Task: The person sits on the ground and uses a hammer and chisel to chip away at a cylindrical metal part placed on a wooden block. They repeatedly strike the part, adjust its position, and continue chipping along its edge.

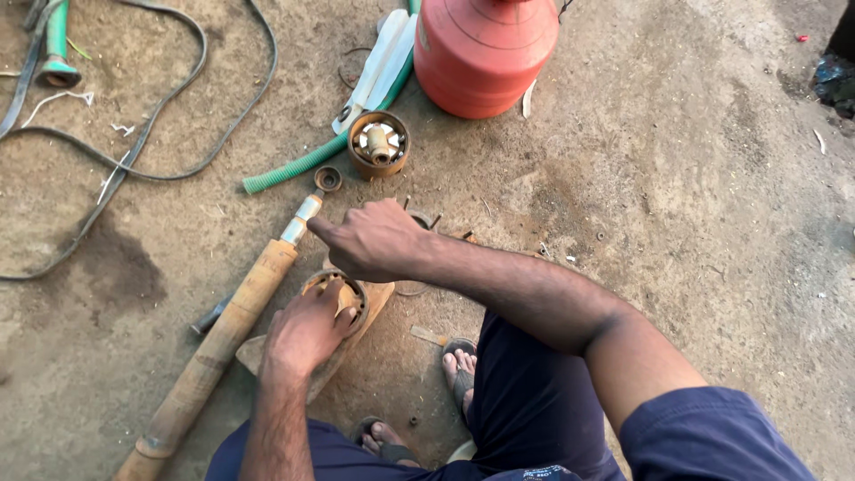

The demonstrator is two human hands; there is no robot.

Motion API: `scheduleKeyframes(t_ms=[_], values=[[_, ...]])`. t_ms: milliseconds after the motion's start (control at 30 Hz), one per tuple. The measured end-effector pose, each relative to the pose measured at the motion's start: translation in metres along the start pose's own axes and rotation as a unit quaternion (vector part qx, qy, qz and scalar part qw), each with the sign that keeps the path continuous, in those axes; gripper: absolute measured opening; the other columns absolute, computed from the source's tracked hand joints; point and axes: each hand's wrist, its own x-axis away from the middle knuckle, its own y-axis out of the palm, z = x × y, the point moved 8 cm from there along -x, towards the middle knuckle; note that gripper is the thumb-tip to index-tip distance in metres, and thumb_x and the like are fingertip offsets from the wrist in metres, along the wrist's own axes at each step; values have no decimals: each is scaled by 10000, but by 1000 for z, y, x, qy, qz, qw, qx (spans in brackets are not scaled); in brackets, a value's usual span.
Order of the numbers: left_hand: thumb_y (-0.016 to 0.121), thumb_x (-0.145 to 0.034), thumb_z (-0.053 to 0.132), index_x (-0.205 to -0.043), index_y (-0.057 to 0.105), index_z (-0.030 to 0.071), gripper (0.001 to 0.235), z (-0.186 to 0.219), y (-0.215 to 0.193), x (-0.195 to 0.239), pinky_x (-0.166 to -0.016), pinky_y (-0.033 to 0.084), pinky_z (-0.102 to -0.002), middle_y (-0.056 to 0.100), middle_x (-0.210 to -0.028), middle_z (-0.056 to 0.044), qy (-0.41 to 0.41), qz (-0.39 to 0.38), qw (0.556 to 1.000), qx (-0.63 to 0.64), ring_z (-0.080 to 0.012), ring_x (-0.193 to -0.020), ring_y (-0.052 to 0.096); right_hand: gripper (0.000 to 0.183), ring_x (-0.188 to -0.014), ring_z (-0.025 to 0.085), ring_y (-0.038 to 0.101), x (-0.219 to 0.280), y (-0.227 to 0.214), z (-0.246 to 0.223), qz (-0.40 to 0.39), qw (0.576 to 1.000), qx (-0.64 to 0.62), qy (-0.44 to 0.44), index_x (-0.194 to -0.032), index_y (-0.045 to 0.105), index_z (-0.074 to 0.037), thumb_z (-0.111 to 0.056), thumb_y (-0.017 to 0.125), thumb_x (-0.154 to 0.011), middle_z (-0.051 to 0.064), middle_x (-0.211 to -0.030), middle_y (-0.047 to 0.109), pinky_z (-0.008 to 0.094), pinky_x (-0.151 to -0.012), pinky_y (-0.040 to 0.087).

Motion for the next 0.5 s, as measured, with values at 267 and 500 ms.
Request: scheduleKeyframes(t_ms=[267, 500], values=[[624, -957, 400, -1456, 525, 185, 552, -31, 15, -1, -1002, 520, -521, 657, -1293, -192, -32, 20, 999, 35, -385, -1185, 643, 169, -418, 143, 504, -18, 36, -1, -49, 999, -8, 2, -1067, 579, -82, -223, 488, -1037, 24, -556, 601, 378, -332, 357], [689, -911, 368, -1329, 604, 137, 485, -37, 17, 12, -979, 509, -525, 678, -1258, -162, 19, 124, 990, 59, -374, -1184, 630, 270, -584, 295, 688, -1, 37, -19, -64, 998, 0, 8, -1136, 606, -107, -305, 613, -951, 118, -710, 706, 477, -474, 524]])
